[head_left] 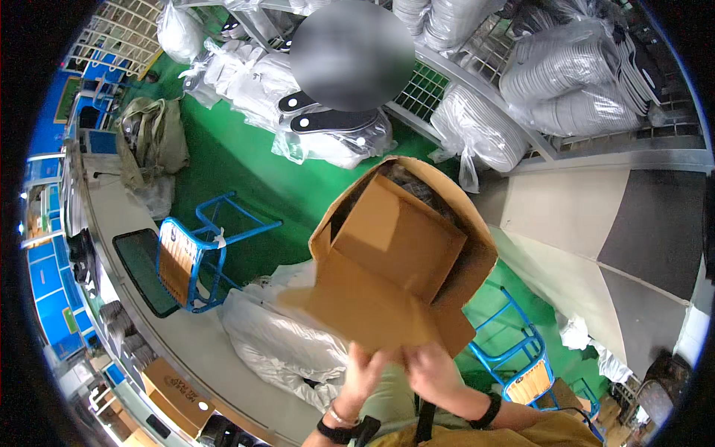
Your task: Inspecting and organizing black shoes on a factory production line before moving to a storage area.
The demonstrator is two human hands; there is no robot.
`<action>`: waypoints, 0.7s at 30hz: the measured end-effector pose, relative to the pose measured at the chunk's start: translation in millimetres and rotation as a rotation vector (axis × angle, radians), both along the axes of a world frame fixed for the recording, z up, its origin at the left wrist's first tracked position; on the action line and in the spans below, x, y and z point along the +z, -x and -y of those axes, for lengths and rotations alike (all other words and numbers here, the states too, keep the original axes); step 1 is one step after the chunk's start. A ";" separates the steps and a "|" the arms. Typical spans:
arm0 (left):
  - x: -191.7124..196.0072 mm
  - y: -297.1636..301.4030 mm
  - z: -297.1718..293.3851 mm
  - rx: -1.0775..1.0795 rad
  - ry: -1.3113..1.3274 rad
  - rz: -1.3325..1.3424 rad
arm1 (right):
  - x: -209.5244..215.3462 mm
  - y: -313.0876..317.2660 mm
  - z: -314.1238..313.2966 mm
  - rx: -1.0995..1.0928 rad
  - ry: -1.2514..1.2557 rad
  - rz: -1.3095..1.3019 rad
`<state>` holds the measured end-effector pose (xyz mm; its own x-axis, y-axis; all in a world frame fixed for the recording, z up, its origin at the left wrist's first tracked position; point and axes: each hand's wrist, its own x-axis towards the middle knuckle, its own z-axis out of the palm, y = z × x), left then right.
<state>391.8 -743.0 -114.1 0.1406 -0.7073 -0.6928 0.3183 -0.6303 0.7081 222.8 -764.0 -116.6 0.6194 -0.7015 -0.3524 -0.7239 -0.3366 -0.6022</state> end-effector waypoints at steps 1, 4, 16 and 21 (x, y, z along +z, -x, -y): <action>-2.7 8.2 12.1 -0.091 -0.012 -0.030 | -1.8 9.7 8.1 -0.098 0.078 0.004; 0.4 44.0 35.3 -0.207 0.370 0.071 | -10.9 46.3 50.2 -0.349 0.297 0.046; -14.6 23.1 -73.0 -0.339 0.056 0.269 | -36.7 42.4 87.7 -0.121 0.256 0.025; -33.6 0.3 -117.0 -0.302 0.042 0.435 | -99.1 -0.6 79.9 -0.418 0.115 -0.335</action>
